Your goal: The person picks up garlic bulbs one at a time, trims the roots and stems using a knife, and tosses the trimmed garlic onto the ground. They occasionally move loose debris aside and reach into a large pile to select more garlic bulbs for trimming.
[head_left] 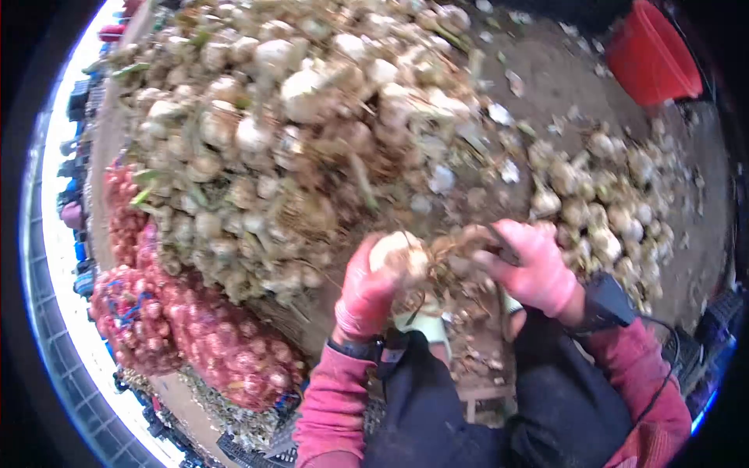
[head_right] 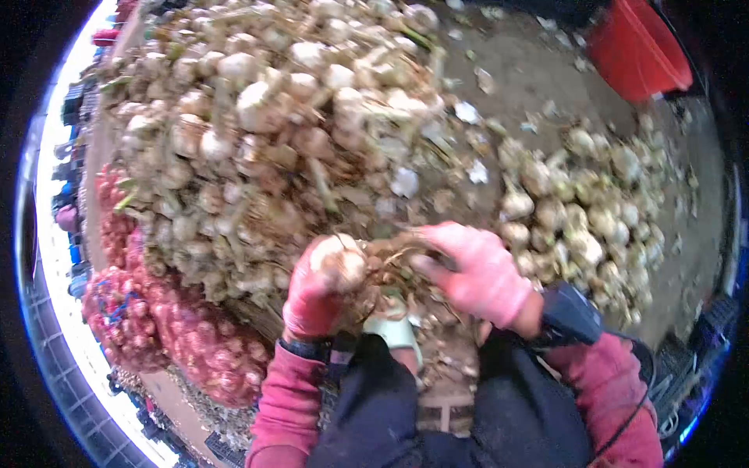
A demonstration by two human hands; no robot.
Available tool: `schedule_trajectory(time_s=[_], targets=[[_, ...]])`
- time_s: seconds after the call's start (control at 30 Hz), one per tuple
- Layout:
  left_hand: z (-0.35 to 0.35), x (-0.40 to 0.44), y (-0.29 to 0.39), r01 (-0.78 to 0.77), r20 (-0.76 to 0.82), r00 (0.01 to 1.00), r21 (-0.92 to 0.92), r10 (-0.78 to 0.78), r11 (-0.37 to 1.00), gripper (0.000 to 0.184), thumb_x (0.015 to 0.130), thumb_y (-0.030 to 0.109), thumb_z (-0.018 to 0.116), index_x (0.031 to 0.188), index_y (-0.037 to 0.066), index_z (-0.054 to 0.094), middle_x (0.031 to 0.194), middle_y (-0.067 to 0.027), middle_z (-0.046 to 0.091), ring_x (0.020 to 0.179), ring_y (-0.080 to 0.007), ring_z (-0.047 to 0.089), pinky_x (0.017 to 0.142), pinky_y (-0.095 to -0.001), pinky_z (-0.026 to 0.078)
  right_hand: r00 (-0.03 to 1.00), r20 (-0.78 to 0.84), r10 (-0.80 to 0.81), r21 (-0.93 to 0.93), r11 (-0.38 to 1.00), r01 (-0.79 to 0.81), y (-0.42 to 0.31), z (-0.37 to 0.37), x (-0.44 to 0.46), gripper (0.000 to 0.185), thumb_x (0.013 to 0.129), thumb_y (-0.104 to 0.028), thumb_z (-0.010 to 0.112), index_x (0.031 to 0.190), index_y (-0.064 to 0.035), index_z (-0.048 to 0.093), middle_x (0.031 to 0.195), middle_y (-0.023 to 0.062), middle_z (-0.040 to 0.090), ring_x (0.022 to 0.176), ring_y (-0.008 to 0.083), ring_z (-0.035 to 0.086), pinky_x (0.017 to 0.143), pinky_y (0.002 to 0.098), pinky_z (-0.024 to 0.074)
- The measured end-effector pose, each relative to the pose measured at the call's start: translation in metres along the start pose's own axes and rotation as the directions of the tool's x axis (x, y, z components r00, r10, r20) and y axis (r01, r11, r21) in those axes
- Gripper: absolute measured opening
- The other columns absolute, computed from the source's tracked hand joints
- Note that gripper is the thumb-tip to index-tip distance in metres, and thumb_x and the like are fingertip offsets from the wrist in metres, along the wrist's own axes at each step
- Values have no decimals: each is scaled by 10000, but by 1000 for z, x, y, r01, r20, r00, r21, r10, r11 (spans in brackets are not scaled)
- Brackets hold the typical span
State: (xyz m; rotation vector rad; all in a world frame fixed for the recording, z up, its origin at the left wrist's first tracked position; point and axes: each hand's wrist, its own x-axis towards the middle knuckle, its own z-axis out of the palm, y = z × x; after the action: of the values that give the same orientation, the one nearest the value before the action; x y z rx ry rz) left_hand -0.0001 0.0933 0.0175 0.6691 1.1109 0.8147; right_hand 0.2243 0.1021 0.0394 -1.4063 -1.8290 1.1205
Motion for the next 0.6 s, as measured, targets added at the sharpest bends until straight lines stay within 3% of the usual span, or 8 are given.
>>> schedule_trajectory(time_s=[0.07, 0.1, 0.2, 0.23, 0.27, 0.33, 0.43, 0.6], targets=[[12, -2, -10, -4, 57, 998, -93, 10, 996, 744, 733, 603, 596, 1128, -19, 490, 964, -104, 602, 887, -190, 592, 802, -303, 465, 988, 119, -95, -162, 980, 114, 10, 5, -7, 305, 705, -109, 642, 1000, -62, 578, 814, 127, 589, 731, 329, 589, 629, 392, 482], [13, -1, -23, -120, 118, 982, -232, 150, 965, 623, 793, 461, 595, 1159, -27, 464, 1045, -101, 569, 925, -175, 574, 786, -277, 471, 976, 121, -183, -213, 955, 206, 5, 3, -8, 375, 661, -108, 638, 1022, -71, 542, 791, 116, 560, 713, 318, 577, 595, 414, 466], [30, -8, -13, -122, 182, 975, -35, 127, 992, 685, 688, 315, 760, 1202, 6, 429, 1066, -72, 556, 987, -160, 544, 861, -290, 452, 943, 297, -150, -384, 886, 261, -5, -5, -15, 333, 697, -130, 590, 1009, -35, 520, 767, 119, 546, 680, 283, 586, 555, 380, 466], [27, -8, -19, -108, 171, 982, 159, 81, 981, 753, 588, 136, 825, 1211, 19, 418, 1062, -60, 559, 977, -146, 550, 864, -284, 454, 929, 334, -160, -451, 838, 307, -6, -3, -18, 280, 743, -147, 535, 990, -16, 521, 750, 113, 536, 634, 250, 583, 515, 352, 458], [31, -10, -19, -134, 133, 985, 191, 110, 972, 759, 540, 59, 830, 1187, 24, 434, 1033, -50, 575, 942, -139, 570, 833, -274, 470, 931, 334, -148, -454, 840, 297, -3, -1, -23, 280, 743, -147, 535, 990, -16, 521, 750, 113, 536, 634, 250, 583, 515, 352, 458], [40, -14, -20, -197, 72, 980, 364, 184, 910, 700, 558, 67, 820, 1153, 28, 454, 988, -54, 592, 903, -136, 587, 799, -266, 483, 917, 331, -224, -456, 813, 363, 0, 3, -28, 451, 684, -134, 562, 1107, 14, 508, 757, 93, 517, 681, 255, 566, 558, 361, 440], [43, -17, -30, -333, 98, 937, 542, 335, 771, 656, 561, 93, 825, 1113, 29, 478, 964, -60, 599, 875, -132, 596, 774, -268, 490, 908, 357, -219, -475, 795, 378, 0, 1, -33, 428, 704, -140, 535, 1091, 39, 505, 770, 100, 521, 695, 244, 570, 571, 352, 446], [54, -21, -32, -302, 103, 948, 599, 302, 742, 578, 576, 106, 806, 1069, 26, 516, 921, -70, 612, 852, -142, 609, 763, -272, 494, 900, 380, -212, -470, 794, 386, 18, 4, -37, 412, 687, -143, 550, 1063, 21, 515, 766, 89, 531, 681, 248, 574, 552, 354, 448]])
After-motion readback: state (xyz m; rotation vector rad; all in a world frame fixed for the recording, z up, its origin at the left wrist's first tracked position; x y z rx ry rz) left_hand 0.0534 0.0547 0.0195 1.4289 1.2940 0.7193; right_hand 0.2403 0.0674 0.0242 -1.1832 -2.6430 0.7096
